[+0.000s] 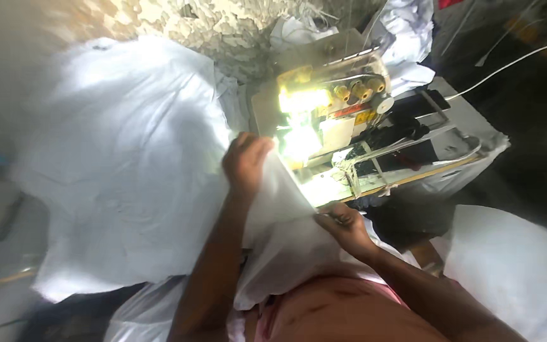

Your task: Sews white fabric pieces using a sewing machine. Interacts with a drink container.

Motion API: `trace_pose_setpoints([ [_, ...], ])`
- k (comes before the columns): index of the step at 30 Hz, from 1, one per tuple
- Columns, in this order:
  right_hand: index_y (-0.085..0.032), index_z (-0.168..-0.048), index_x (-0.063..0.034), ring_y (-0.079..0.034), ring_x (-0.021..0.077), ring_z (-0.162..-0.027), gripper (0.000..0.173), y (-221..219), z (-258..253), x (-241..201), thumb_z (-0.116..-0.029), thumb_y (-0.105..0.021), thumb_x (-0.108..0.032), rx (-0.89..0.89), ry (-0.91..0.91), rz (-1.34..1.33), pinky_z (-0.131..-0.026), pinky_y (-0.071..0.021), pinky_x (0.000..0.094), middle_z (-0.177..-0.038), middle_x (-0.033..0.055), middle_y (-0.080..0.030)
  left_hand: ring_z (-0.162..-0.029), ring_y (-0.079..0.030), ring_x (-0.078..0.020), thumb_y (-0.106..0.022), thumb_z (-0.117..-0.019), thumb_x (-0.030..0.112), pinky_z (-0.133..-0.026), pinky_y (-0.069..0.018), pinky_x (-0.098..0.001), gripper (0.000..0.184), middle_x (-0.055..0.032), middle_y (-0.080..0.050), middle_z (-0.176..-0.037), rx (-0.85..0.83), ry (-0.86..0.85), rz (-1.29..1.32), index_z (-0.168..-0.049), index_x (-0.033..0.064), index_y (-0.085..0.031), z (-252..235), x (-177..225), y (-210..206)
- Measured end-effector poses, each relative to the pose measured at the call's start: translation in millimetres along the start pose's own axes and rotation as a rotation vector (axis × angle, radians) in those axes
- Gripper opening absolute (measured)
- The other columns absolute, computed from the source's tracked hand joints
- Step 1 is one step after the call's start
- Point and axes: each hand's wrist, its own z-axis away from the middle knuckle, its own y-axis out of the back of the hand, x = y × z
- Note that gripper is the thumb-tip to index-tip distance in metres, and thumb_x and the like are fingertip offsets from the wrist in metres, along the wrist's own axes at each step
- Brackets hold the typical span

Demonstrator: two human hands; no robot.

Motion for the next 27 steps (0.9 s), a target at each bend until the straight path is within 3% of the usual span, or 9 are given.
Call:
trace_pose_setpoints([
  [3, -0.070, -0.091, -0.0017, -0.060, -0.0074, -0.071, 0.005, 22.6, -2.8, 15.5, -0.0915, -0.065, -0.002, 0.045, -0.110, -0.096, -0.069, -0.0519, 0.0125, -0.080, -0.0076, -0.068, -0.100, -0.070, -0.0392, -0.065, -0.0965, 0.008, -0.089, -0.0537, -0.0528, 0.016, -0.0233, -0.073, -0.103, -0.139, 0.033, 0.011, -0.099, -0.0042, -0.076, -15.0, 4.2, -55.0],
  [6, -0.070, -0.092, -0.0028, -0.062, -0.0066, -0.071, 0.007, 39.8, -4.1, 23.6, -0.0913, -0.064, 0.000, 0.056, -0.166, -0.180, -0.069, -0.0527, 0.0128, -0.080, -0.0088, -0.070, -0.094, -0.072, -0.0350, -0.069, -0.0948, 0.011, -0.084, -0.0559, -0.0476, 0.014, -0.0193, -0.074, -0.095, -0.099, -0.017, -0.049, -0.094, -0.0001, -0.077, -12.5, -4.0, -88.1],
  [9, -0.070, -0.092, -0.0038, -0.060, -0.0074, -0.068, 0.006, 48.6, -6.5, 28.6, -0.0915, -0.064, -0.001, 0.039, -0.180, -0.178, -0.065, -0.0504, 0.0118, -0.078, -0.0102, -0.068, -0.096, -0.072, -0.0313, -0.070, -0.0933, 0.007, -0.085, -0.0556, -0.0450, 0.010, -0.0165, -0.075, -0.100, -0.088, 0.036, -0.053, -0.098, 0.0013, -0.076, -10.3, -6.5, -89.7],
  [12, -0.070, -0.093, -0.0029, -0.060, -0.0083, -0.070, 0.006, 52.4, -12.2, 29.4, -0.0915, -0.065, -0.002, 0.005, -0.151, -0.157, -0.066, -0.0506, 0.0107, -0.079, -0.0100, -0.068, -0.096, -0.069, -0.0352, -0.071, -0.0906, 0.004, -0.085, -0.0529, -0.0456, 0.007, -0.0184, -0.074, -0.098, -0.035, 0.030, -0.119, -0.094, -0.0004, -0.075, -7.0, -6.6, -89.7],
  [15, -0.071, -0.093, -0.0026, -0.059, -0.0089, -0.068, 0.006, 54.9, -16.5, 26.7, -0.0910, -0.065, -0.002, 0.005, -0.147, -0.146, -0.065, -0.0498, 0.0097, -0.078, -0.0098, -0.068, -0.101, -0.067, -0.0410, -0.064, -0.0975, 0.012, -0.084, -0.0509, -0.0506, 0.016, -0.0218, -0.071, -0.101, -0.053, -0.030, -0.338, -0.097, 0.0012, -0.076, 1.8, 10.9, -85.9],
  [17, -0.071, -0.093, -0.0021, -0.059, -0.0088, -0.069, 0.006, 56.5, -18.4, 25.5, -0.0908, -0.065, -0.001, 0.023, -0.136, -0.138, -0.065, -0.0502, 0.0096, -0.079, -0.0093, -0.069, -0.099, -0.069, -0.0401, -0.061, -0.0972, 0.007, -0.080, -0.0519, -0.0516, 0.017, -0.0212, -0.072, -0.101, -0.114, -0.028, -0.407, -0.102, 0.0014, -0.076, 13.2, 25.8, -81.8],
  [20, -0.071, -0.094, -0.0022, -0.061, -0.0081, -0.071, 0.007, 58.9, -25.0, 22.5, -0.0905, -0.065, -0.001, 0.064, -0.129, -0.120, -0.068, -0.0520, 0.0101, -0.081, -0.0091, -0.070, -0.095, -0.069, -0.0406, -0.062, -0.0962, 0.004, -0.084, -0.0534, -0.0528, 0.019, -0.0228, -0.071, -0.102, -0.181, 0.008, -0.400, -0.108, -0.0022, -0.075, 26.2, 36.5, -77.4],
  [27, -0.070, -0.094, -0.0045, -0.061, -0.0069, -0.069, 0.007, 61.8, -40.2, 16.3, -0.0908, -0.065, -0.003, 0.095, -0.138, -0.080, -0.067, -0.0525, 0.0106, -0.080, -0.0092, -0.070, -0.095, -0.069, -0.0404, -0.062, -0.0949, 0.004, -0.085, -0.0522, -0.0524, 0.017, -0.0225, -0.072, -0.101, -0.168, 0.046, -0.417, -0.104, -0.0048, -0.073, 26.8, 38.3, -82.8],
])
